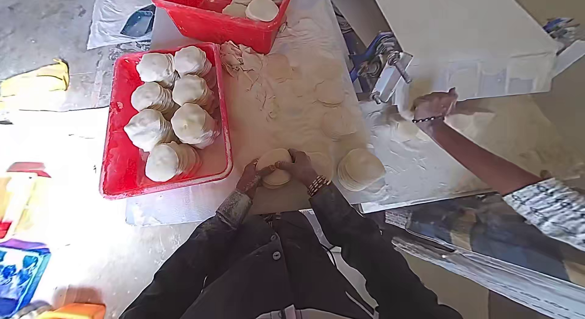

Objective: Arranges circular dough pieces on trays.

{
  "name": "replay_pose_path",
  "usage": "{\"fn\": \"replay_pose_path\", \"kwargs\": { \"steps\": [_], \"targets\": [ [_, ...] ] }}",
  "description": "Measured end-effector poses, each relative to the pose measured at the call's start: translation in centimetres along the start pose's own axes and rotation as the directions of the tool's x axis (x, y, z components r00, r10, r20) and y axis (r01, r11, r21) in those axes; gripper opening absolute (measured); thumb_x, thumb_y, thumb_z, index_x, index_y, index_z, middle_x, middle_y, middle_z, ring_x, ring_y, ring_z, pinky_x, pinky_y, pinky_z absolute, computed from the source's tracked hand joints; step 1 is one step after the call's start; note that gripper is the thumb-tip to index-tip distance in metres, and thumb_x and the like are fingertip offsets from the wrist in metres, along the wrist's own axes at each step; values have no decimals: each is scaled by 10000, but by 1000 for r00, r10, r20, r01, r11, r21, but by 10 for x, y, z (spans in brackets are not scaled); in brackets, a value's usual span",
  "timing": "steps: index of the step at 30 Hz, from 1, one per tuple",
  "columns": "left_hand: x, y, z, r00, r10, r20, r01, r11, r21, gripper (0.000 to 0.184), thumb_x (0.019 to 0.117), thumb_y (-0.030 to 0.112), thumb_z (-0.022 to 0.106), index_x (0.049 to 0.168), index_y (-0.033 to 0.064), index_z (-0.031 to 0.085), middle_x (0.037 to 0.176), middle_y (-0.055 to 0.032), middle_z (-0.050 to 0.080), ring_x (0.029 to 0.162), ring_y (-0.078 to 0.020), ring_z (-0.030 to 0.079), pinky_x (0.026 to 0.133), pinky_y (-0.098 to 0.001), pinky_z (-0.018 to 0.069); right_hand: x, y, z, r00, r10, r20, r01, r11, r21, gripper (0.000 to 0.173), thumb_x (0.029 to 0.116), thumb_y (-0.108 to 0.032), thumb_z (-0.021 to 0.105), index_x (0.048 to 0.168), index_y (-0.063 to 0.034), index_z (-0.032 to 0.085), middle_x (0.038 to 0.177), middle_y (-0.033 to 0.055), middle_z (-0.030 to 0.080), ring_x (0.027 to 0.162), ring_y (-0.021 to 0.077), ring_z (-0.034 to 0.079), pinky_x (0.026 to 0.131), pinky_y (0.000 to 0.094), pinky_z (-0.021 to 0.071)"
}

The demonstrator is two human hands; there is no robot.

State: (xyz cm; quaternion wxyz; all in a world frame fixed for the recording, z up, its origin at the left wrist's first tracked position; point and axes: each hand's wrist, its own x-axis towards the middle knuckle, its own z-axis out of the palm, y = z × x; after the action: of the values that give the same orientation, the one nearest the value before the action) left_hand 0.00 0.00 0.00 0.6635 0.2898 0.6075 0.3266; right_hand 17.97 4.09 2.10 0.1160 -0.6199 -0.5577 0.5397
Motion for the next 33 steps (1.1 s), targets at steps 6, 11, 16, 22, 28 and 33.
{"fn": "replay_pose_path", "kwargs": {
  "steps": [6,11,16,22,28,33],
  "targets": [
    [-20,25,-1,995,73,73,-79,993,88,492,896,87,730,1325,-23,516,1105,-159,662,911,-191,687,748,-343,599,-22,-3,-55,977,-89,-195,46,976,-213,346,1016,-248,645,1272,-16,620,1227,182,654,1125,318,645,970,509,516],
    [-37,41,-11,972,142,186,-163,981,102,528,845,121,738,1312,0,523,1081,-98,686,921,-151,704,778,-316,609,-27,11,-84,981,181,-66,-188,829,-526,754,915,-268,771,1506,34,414,1478,294,467,1380,458,450,1138,591,358],
    [-36,40,-15,983,78,165,-81,997,13,534,841,172,750,1302,2,541,1080,-138,689,913,-212,701,750,-372,602,-17,15,-83,963,267,-25,-234,794,-561,692,879,-348,803,1409,-1,522,1364,269,585,1310,427,541,1108,574,412],
    [-25,25,-19,992,50,119,-45,998,-49,579,829,171,773,1330,15,529,1131,-181,668,942,-270,684,774,-430,587,3,25,-86,980,165,114,-70,814,-576,529,837,-382,815,1184,-8,674,1197,236,667,1175,397,618,1013,591,461],
    [-10,18,-18,995,76,59,-70,992,-106,542,833,130,781,1310,14,552,1123,-184,674,942,-266,681,785,-434,578,-38,-54,-78,988,-138,75,153,953,-261,481,767,-308,824,1127,-38,655,966,149,702,923,305,688,837,522,534],
    [-29,25,-6,997,75,-20,-76,993,-95,318,949,30,551,1255,-39,503,1001,-91,606,827,-113,595,717,-302,522,-53,-85,-57,944,-328,45,301,907,296,547,694,-349,845,1114,-76,626,912,12,718,831,121,717,743,309,612]
  ]
}}
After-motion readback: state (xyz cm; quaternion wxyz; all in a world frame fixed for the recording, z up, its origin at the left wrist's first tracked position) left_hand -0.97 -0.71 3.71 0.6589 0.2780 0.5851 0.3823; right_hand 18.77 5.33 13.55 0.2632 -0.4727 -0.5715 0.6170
